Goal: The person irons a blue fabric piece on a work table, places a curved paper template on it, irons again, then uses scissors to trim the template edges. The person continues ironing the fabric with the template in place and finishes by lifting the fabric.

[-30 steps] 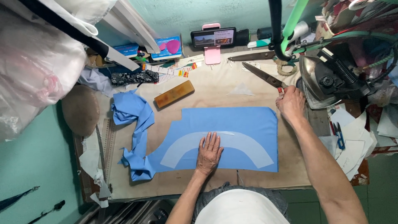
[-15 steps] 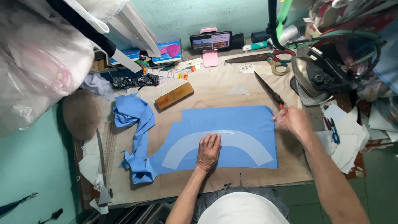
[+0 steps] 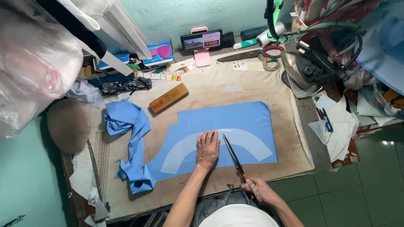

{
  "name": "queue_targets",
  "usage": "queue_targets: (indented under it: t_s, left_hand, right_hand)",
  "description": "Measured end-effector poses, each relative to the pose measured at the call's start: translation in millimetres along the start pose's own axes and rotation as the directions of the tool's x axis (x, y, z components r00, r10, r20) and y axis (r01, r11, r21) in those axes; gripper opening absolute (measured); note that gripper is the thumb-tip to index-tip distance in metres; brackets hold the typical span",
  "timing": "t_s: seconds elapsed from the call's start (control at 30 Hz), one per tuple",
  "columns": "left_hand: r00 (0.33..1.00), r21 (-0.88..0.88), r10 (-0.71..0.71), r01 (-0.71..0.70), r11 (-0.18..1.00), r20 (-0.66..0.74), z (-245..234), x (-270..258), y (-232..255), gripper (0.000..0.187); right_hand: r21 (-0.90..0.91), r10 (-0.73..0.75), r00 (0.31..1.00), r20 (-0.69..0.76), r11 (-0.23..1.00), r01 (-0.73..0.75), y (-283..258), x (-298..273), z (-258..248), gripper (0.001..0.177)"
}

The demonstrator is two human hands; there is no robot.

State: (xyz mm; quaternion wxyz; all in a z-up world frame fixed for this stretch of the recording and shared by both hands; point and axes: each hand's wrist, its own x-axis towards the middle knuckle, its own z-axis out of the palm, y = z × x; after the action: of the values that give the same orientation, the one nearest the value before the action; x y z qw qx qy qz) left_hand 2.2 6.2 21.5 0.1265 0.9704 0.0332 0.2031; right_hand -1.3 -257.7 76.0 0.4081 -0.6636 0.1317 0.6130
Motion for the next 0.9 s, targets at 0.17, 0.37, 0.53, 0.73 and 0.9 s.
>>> queue_targets:
  t_s: [0.17,0.37,0.53,0.73,0.9]
  left_hand:
    - [1.000,0.025,-0.004,0.004,1.000,-0.004,0.6,-1.1,-1.1,0.040]
    - [1.000,-0.013,-0.009,0.009,1.000,-0.016,-2.6,0.1,-1.6,0.037]
    - [1.000,-0.010,-0.019,0.019,1.000,-0.023,0.4,-1.8,-2.8,0.037]
    - [0.999,-0.021,-0.012,0.011,1.000,-0.036,-4.9,0.2,-2.0,0.038]
    - [1.000,-0.009,-0.016,0.015,1.000,-0.019,-6.9,0.3,-0.9,0.039]
  right_hand:
    - [-0.056,-0.101,0.990,-0.102,0.994,0.096,-4.0,16.4,26.2,0.044]
    - [0.768,0.145,0.986,0.077,0.622,-0.152,85.1,149.1,28.1,0.032]
    - [0.465,-0.013,0.996,-0.085,0.884,0.051,47.9,89.8,38.3,0.025]
    - [0.739,0.174,0.982,0.072,0.652,-0.170,87.3,132.5,4.4,0.035]
    - [0.053,-0.005,0.992,-0.128,0.999,0.012,12.0,51.8,-3.3,0.058]
